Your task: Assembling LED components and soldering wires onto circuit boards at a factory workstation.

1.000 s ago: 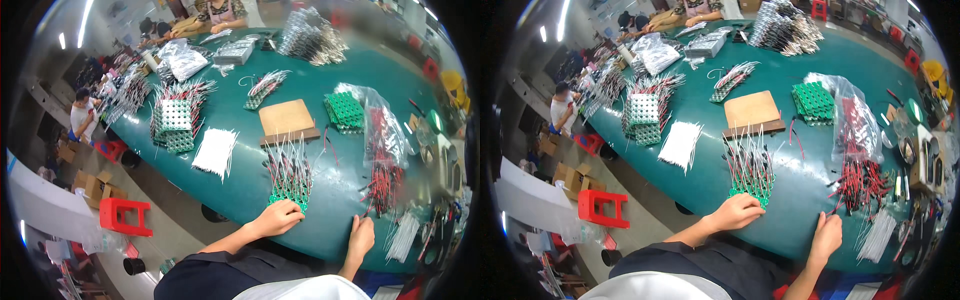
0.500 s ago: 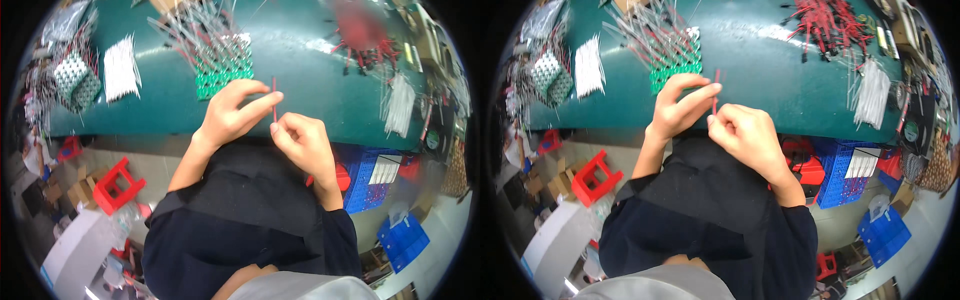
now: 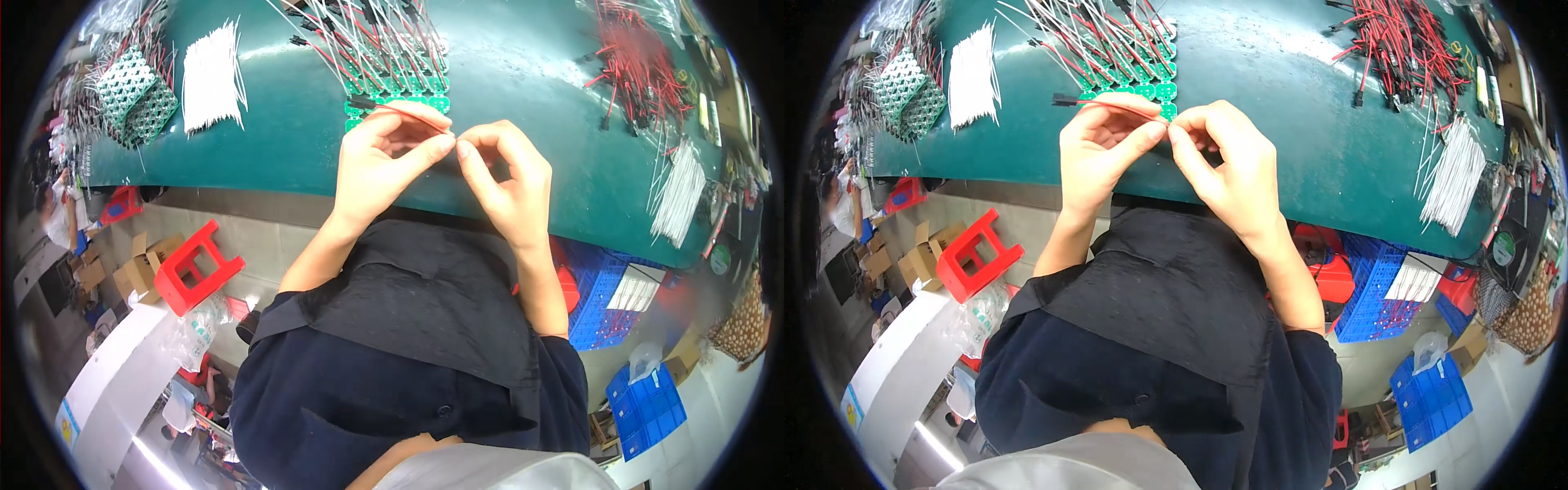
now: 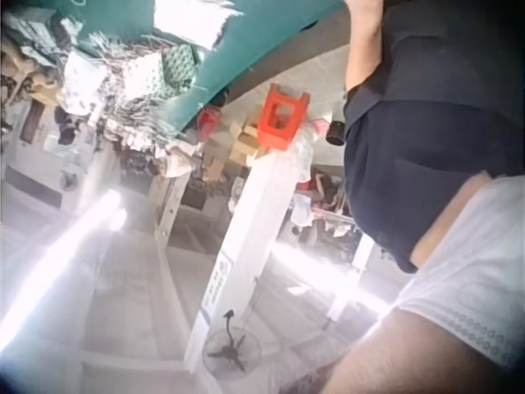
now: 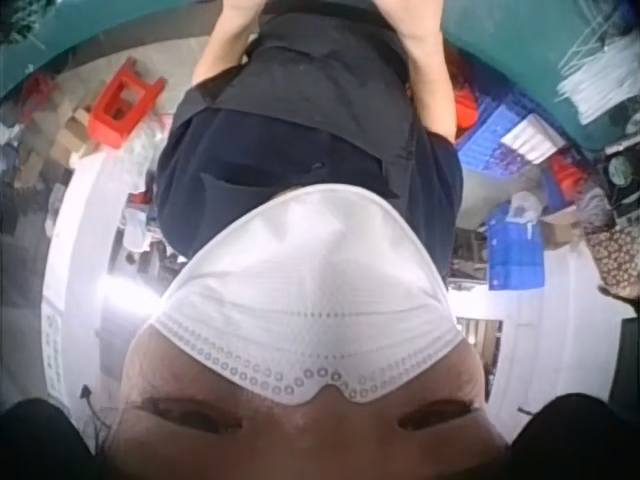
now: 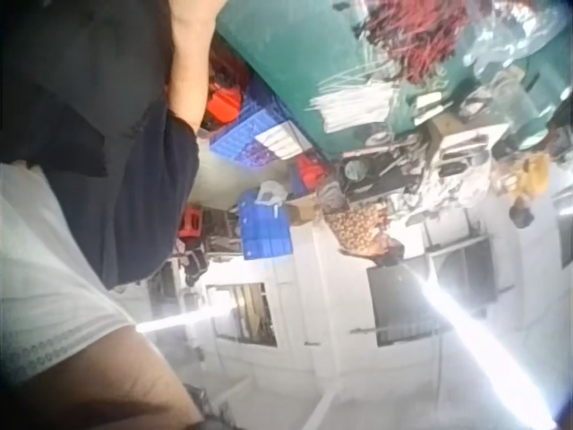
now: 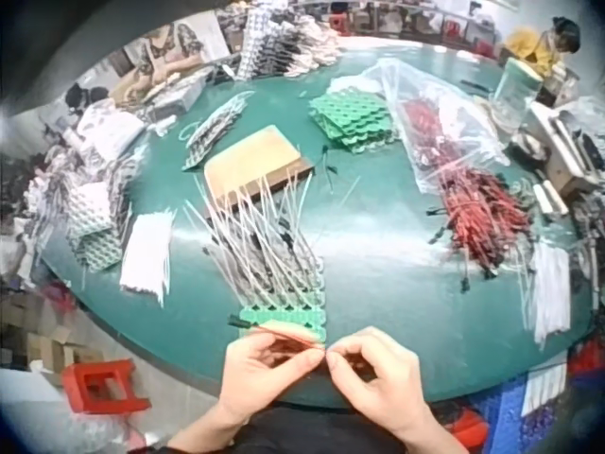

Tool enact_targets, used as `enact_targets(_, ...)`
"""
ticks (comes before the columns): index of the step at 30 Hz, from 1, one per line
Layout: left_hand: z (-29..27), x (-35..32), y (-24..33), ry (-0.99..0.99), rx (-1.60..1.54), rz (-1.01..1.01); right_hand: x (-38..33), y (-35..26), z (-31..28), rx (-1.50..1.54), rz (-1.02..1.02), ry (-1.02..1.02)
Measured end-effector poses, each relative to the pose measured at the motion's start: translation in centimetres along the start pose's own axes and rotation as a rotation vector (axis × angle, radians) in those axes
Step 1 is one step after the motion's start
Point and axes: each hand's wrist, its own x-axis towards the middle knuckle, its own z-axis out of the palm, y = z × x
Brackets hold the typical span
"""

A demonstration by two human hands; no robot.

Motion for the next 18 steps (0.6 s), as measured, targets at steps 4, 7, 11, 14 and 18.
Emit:
enact_targets(4,0.1,1.4,-0.3,0.124,0.197,0.103,1.9,1.8,-1.0,-0.415,-0.282,0.092)
enact_targets(7,-0.3,2.5,-1.5,0.162,0.433,0.224,3.6,3.8,-6.1,-1.042,-0.176,0.303)
enact_targets(11,-0.2,2.5,-2.2,0.172,0.491,0.284,2.6,4.6,-9.5,-1.24,0.16,0.285)
enact_targets(14,-0.2,2.6,-2.5,0.169,0.508,0.306,2.0,5.0,-9.9,-1.123,0.236,0.254)
enact_targets(18,-0.1,2.5,-2.4,0.155,0.529,0.319,1.8,5.5,-10.3,-0.986,0.218,0.254)
